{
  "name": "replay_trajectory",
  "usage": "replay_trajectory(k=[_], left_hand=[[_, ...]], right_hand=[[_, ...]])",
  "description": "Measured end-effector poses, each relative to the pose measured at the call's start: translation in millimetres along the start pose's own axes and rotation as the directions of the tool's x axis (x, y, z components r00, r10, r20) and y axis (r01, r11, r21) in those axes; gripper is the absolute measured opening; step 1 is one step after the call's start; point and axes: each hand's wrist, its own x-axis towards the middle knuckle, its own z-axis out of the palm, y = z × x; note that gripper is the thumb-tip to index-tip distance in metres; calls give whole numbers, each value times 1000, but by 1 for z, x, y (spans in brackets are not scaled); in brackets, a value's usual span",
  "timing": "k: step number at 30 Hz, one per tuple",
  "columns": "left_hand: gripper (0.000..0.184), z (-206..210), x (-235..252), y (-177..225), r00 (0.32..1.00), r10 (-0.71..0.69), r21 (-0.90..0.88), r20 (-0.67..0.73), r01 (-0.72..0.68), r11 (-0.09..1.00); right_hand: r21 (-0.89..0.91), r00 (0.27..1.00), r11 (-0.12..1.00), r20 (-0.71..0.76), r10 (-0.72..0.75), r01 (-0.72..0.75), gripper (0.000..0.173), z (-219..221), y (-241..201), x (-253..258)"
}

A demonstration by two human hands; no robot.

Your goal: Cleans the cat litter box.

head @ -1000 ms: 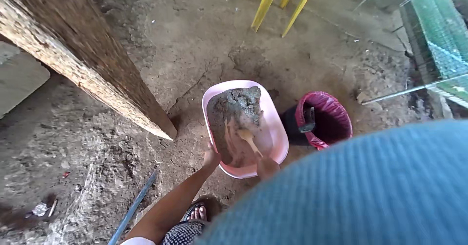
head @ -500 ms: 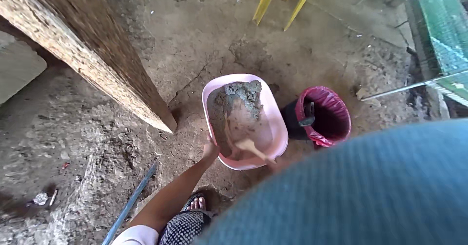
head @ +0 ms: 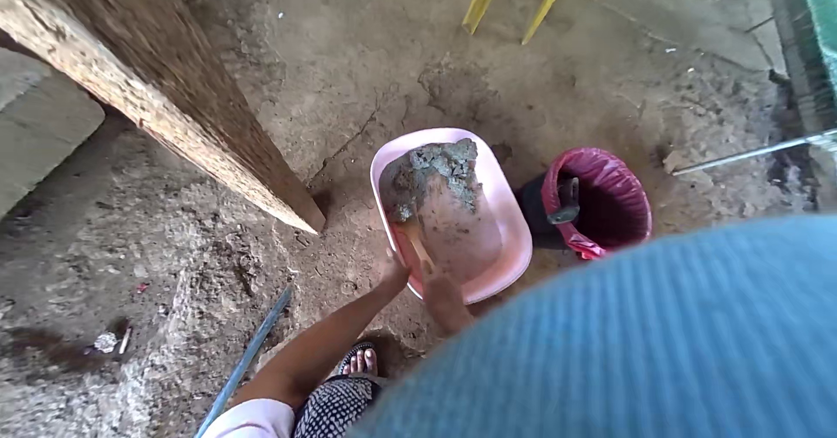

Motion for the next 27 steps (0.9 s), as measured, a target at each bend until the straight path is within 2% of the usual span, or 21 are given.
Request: replay_trajectory(k=[2, 3, 4, 5, 6, 8, 9, 10, 12, 15, 18, 21, 24, 27], left_hand=[[84, -2, -2, -1, 1000, 5, 20, -4, -5, 1000], [78, -1, -4, 0, 1000, 11, -2, -11, -11, 1000], [65, 1, -5, 0, 1000, 6, -65, -28, -8, 998], [53, 6, -3, -2, 998, -18, -200, -53, 7, 980], [56, 12, 0, -3, 996, -45, -328, -78, 17, 945], [60, 17, 9, -8, 993, -33, -426, -111, -18, 904], [51, 16, 10, -11, 992, 1, -393, -125, -50, 918], [48, 12, 10, -13, 993, 38, -246, -108, -64, 967], [76, 5, 5, -14, 997, 44, -77, -58, -49, 996], [83, 2, 3, -15, 998, 32, -77, -59, -37, 996], [83, 1, 1, -13, 997, 40, -107, -67, -47, 993], [82, -1, 0, -7, 997, 15, -88, -70, -22, 996], [85, -1, -2, -4, 998, -10, -81, -64, 5, 997], [82, 1, 2, -7, 999, -2, -55, -49, -1, 998]], right_hand=[[48, 999, 998, 25, 29, -30, 57, -9, -28, 1], [51, 998, 998, 39, 44, -46, 56, -12, -34, 1], [66, 998, 996, 42, 56, -59, 55, -15, -38, 4], [91, 998, 994, 27, 61, -64, 54, -16, -40, 9], [114, 998, 991, 6, 67, -68, 52, -17, -40, 17], [146, 996, 987, -54, 68, -59, 52, -15, -39, 42], [174, 994, 984, -90, 62, -46, 54, -16, -39, 57], [201, 991, 979, -118, 63, -38, 54, -21, -39, 72], [305, 985, 951, -147, 96, -47, 48, -45, -42, 92], [378, 981, 923, -138, 135, -74, 40, -98, -32, 94], [520, 979, 854, -185, 89, 20, 34, -120, 34, 77], [333, 994, 943, -93, 53, -19, 36, -112, 84, 20], [86, 992, 988, 13, 127, -128, 40, -52, 73, -32], [-39, 990, 992, 68, 122, -120, 58, -23, 45, -9]])
